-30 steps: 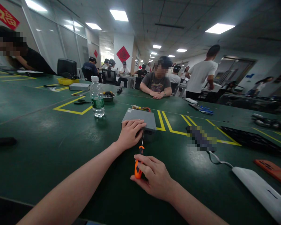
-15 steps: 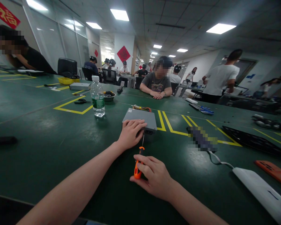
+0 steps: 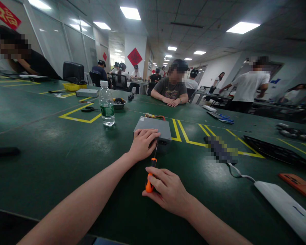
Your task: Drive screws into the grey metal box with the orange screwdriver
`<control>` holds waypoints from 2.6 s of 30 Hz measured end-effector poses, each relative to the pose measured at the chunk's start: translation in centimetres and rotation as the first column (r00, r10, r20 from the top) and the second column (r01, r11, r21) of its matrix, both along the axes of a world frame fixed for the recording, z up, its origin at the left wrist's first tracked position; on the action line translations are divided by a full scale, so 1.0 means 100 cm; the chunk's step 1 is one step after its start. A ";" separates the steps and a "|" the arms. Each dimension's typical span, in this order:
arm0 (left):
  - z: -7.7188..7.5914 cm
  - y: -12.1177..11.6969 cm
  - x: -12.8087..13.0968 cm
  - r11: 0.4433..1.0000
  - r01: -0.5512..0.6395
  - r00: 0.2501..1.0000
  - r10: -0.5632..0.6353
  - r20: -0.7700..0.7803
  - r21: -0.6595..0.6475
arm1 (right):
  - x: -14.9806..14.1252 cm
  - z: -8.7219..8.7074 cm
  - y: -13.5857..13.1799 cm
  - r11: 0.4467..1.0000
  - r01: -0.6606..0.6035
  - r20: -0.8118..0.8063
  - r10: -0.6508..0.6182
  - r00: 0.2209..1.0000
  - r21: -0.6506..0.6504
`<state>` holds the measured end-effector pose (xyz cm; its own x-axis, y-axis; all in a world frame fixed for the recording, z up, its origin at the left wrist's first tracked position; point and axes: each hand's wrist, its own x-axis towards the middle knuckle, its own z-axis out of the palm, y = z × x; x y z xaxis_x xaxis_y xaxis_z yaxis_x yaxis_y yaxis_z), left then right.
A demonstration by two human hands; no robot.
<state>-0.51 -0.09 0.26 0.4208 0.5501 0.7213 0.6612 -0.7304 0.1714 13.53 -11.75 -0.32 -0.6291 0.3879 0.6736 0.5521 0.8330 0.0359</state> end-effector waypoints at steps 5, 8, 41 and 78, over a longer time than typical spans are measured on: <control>0.000 0.000 -0.001 1.000 0.005 1.000 -0.005 0.001 0.006 | -0.002 0.008 -0.003 0.998 0.019 0.093 -0.014 0.996 -0.060; 0.000 0.000 -0.001 1.000 0.007 1.000 -0.007 -0.002 0.004 | -0.002 0.008 -0.004 1.000 0.028 0.084 -0.027 0.996 -0.011; -0.001 0.000 0.000 1.000 -0.008 1.000 0.008 -0.012 0.006 | 0.043 0.011 -0.004 0.993 -0.042 -0.024 0.045 0.999 0.107; 0.001 -0.001 -0.001 1.000 -0.007 1.000 0.007 -0.021 -0.013 | 0.049 0.014 -0.002 0.978 0.005 -0.031 0.002 1.000 0.210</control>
<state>-0.58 -0.18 0.32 0.4320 0.5624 0.7050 0.6700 -0.7235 0.1666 18.47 -11.90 1.03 -0.6062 0.2366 0.7593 0.5569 0.8079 0.1929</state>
